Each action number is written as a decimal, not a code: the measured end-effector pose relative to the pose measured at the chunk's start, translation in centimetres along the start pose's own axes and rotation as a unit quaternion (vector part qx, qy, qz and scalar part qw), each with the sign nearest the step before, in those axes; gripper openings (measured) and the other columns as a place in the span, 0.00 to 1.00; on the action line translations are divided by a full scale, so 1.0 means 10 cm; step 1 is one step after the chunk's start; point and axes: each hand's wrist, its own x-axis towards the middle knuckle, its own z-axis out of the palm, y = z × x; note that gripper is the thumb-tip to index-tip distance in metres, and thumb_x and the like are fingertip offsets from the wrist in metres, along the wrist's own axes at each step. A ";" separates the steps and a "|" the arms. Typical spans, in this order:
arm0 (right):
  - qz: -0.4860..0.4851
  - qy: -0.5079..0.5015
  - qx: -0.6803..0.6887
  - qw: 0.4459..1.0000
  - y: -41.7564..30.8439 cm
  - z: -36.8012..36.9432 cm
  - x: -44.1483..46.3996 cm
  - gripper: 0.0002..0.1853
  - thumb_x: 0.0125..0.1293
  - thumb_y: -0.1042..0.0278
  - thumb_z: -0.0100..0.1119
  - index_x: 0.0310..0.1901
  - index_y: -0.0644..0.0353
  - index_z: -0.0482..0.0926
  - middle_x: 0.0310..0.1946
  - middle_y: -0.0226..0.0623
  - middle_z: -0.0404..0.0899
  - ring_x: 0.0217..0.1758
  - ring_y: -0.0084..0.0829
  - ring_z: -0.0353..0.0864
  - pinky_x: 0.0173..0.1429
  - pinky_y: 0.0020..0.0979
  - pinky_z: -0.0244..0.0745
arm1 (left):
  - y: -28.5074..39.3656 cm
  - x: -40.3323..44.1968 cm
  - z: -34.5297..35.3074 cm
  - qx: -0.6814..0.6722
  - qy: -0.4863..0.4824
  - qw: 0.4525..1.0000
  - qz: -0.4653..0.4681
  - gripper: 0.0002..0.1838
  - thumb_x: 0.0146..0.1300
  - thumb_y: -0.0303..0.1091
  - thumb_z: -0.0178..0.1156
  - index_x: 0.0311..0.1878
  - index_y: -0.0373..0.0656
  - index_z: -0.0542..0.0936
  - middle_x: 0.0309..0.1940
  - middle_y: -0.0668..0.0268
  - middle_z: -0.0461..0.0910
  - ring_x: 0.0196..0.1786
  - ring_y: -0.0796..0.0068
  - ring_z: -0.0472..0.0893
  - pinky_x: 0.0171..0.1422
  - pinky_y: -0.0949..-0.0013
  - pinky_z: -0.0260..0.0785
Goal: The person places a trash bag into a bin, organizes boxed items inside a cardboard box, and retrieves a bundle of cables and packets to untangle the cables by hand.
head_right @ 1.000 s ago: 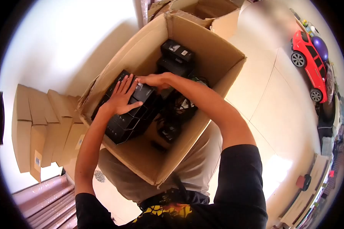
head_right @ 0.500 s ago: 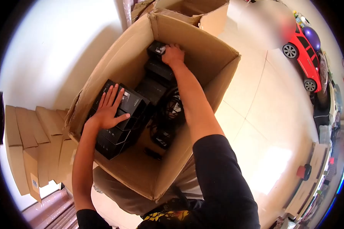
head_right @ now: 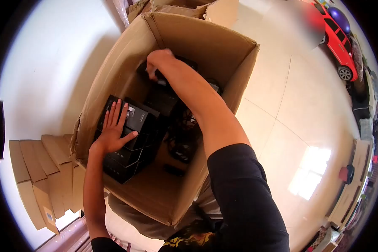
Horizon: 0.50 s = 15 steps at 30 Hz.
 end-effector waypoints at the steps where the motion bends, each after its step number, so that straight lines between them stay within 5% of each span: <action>1: -0.036 -0.036 0.011 0.999 -0.05 0.08 0.07 0.39 0.42 0.47 0.83 0.61 0.48 0.88 0.63 0.39 0.85 0.64 0.41 0.85 0.62 0.45 0.83 | -0.01 0.00 0.01 0.004 0.004 1.000 -0.001 0.57 0.71 0.69 0.56 0.89 0.50 0.38 0.89 0.54 0.29 0.90 0.54 0.29 0.90 0.49 0.25; 9: -0.047 0.059 0.187 0.979 -0.42 1.22 0.57 0.42 0.42 0.50 0.85 0.62 0.55 0.86 0.63 0.40 0.85 0.64 0.42 0.85 0.64 0.47 0.83 | -0.01 0.00 0.01 -0.002 0.026 0.999 0.022 0.56 0.72 0.64 0.59 0.89 0.50 0.39 0.89 0.52 0.32 0.90 0.53 0.31 0.90 0.47 0.27; 15: -0.151 0.038 0.207 0.966 -0.35 1.41 1.15 0.34 0.56 0.51 0.76 0.65 0.52 0.84 0.66 0.38 0.83 0.66 0.42 0.83 0.63 0.48 0.82 | -0.02 0.01 0.05 -0.004 0.033 0.999 0.017 0.55 0.73 0.64 0.59 0.89 0.50 0.40 0.89 0.52 0.33 0.90 0.52 0.31 0.90 0.46 0.27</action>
